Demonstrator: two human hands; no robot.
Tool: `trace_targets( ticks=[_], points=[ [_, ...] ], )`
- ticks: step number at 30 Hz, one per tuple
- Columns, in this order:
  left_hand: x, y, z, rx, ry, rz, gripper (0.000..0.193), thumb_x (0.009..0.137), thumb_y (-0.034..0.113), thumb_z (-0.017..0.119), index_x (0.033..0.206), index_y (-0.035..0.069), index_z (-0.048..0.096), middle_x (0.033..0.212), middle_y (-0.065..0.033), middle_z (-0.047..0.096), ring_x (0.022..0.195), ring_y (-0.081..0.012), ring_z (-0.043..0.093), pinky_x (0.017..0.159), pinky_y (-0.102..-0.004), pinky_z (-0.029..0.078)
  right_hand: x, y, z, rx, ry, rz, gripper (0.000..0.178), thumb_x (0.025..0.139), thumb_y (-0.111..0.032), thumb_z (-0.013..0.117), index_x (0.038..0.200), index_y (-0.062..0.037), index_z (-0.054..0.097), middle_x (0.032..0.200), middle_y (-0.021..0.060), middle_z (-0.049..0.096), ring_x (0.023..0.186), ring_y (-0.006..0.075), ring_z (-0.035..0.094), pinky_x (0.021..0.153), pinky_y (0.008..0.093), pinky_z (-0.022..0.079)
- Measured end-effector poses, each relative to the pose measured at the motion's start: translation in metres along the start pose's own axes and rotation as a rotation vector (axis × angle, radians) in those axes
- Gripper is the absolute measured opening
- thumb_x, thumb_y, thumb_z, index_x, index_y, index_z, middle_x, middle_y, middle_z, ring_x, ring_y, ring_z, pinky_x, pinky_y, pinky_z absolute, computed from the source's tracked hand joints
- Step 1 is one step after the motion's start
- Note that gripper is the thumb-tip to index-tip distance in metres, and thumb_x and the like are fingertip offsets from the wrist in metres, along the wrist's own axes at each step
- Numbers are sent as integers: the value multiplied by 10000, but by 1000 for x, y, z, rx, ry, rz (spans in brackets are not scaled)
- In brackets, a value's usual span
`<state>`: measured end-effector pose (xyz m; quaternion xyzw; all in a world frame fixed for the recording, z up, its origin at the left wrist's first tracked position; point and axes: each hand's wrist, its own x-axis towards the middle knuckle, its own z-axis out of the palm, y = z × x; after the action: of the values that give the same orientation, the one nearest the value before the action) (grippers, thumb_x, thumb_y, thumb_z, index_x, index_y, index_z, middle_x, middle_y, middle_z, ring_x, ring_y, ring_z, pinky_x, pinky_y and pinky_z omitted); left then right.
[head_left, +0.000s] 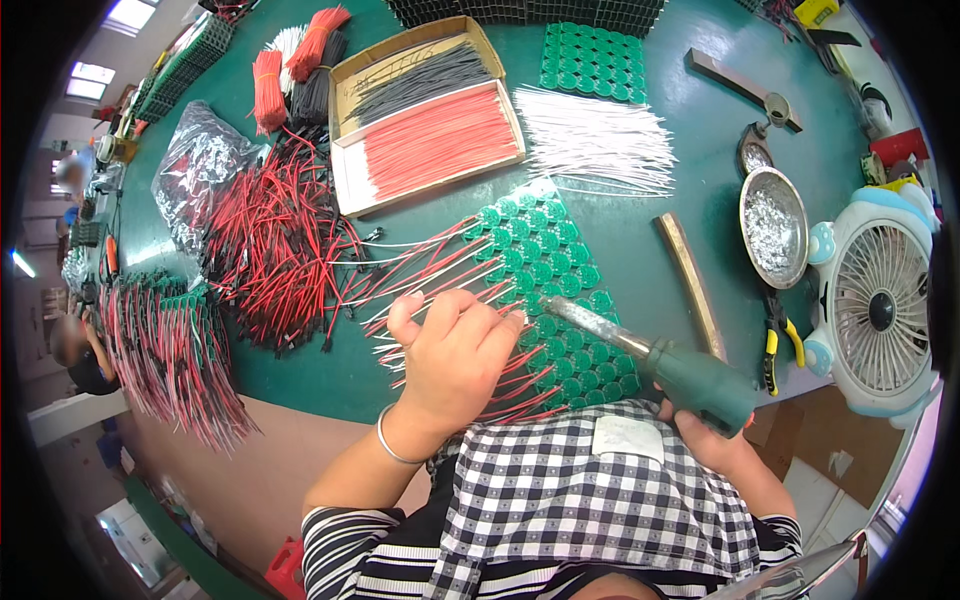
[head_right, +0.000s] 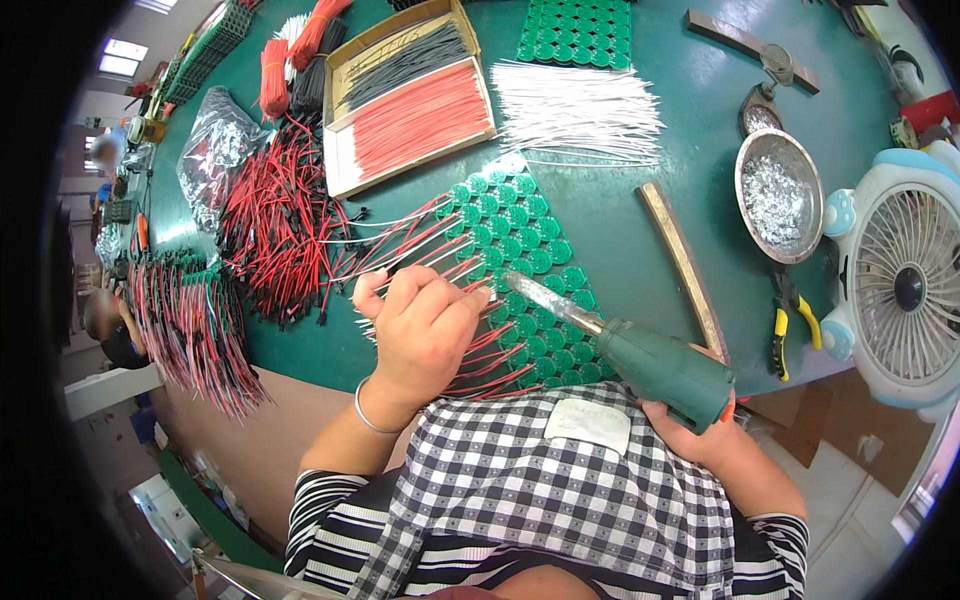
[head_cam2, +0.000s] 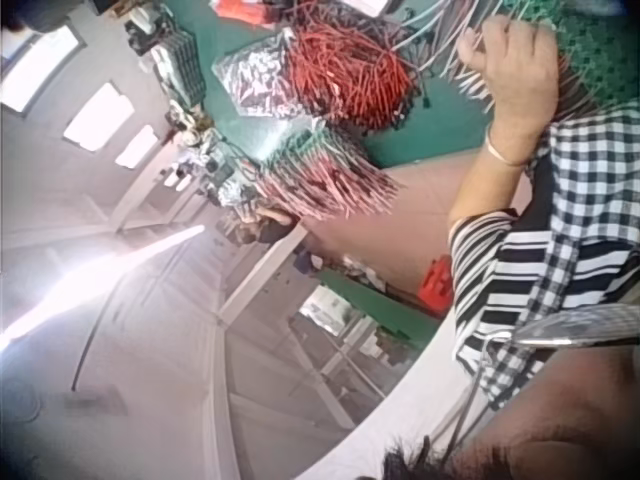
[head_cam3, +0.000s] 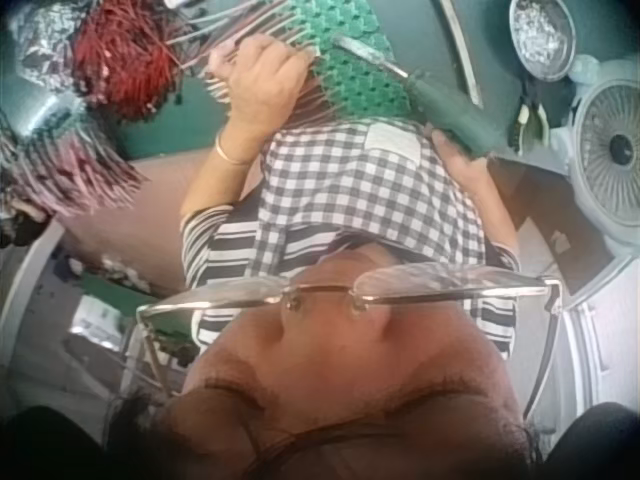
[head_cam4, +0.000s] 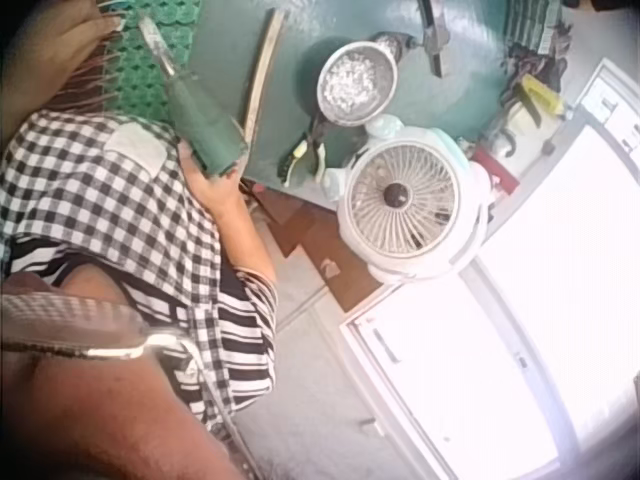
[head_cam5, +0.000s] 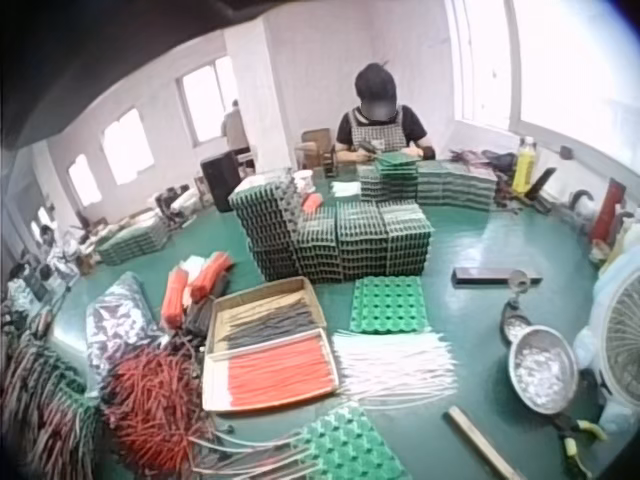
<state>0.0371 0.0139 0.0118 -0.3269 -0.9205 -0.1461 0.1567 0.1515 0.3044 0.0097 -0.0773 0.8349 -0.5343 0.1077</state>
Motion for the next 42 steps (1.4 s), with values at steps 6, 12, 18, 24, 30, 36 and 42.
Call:
trace_targets(
  ticks=[6, 12, 18, 24, 30, 36, 42],
  points=[
    [-2, -3, 8, 9, 13, -9, 112, 757, 163, 658, 863, 167, 693, 752, 58, 544, 837, -130, 552, 936, -468, 240, -3, 1, 7, 64, 86, 158, 266, 736, -51, 690, 1001, -33, 677, 1023, 130, 670, 980, 313, 616, 864, 407, 479],
    [0, -4, 9, 3, 9, -15, 117, 759, 158, 656, 872, 163, 685, 758, 55, 543, 837, -132, 551, 939, -467, 237, 1, 3, 10, 60, 64, 195, 301, 725, -75, 708, 1021, -31, 672, 1069, 136, 654, 1017, 324, 597, 871, 410, 483],
    [1, -5, 11, 25, 30, -9, 130, 707, 126, 715, 818, 188, 686, 742, 80, 556, 810, -128, 539, 887, -425, 256, 6, 1, 9, -44, 39, 133, 299, 722, -61, 709, 1017, -29, 670, 1055, 135, 654, 1005, 322, 599, 860, 404, 488],
    [1, -5, 11, 33, 32, -1, 126, 705, 125, 715, 812, 187, 690, 743, 74, 554, 813, -132, 537, 887, -430, 260, 4, 2, 10, 82, 114, 100, 306, 865, -170, 590, 1116, 5, 576, 969, 104, 647, 789, 228, 631, 752, 356, 504],
    [2, -4, 15, 63, 48, 4, 145, 696, 117, 721, 822, 182, 695, 748, 64, 556, 815, -143, 538, 882, -432, 262, -2, 7, 12, 188, 94, 90, 467, 950, -321, 515, 1263, 25, 488, 1129, 118, 597, 725, 181, 613, 745, 337, 494],
    [2, -5, 14, 57, 57, -3, 157, 693, 108, 727, 828, 183, 696, 752, 64, 560, 813, -141, 538, 880, -426, 264, 2, 10, 13, 72, 102, 16, 411, 930, -275, 554, 1213, 22, 527, 995, 93, 616, 727, 164, 600, 734, 320, 492],
    [0, -9, 19, 52, 78, 8, 151, 699, 117, 736, 823, 188, 688, 749, 74, 562, 792, -130, 537, 881, -421, 260, 6, 11, 22, 128, 153, 146, 279, 752, -22, 699, 1025, -7, 640, 1006, 125, 646, 1004, 264, 603, 879, 374, 475]
  ],
)
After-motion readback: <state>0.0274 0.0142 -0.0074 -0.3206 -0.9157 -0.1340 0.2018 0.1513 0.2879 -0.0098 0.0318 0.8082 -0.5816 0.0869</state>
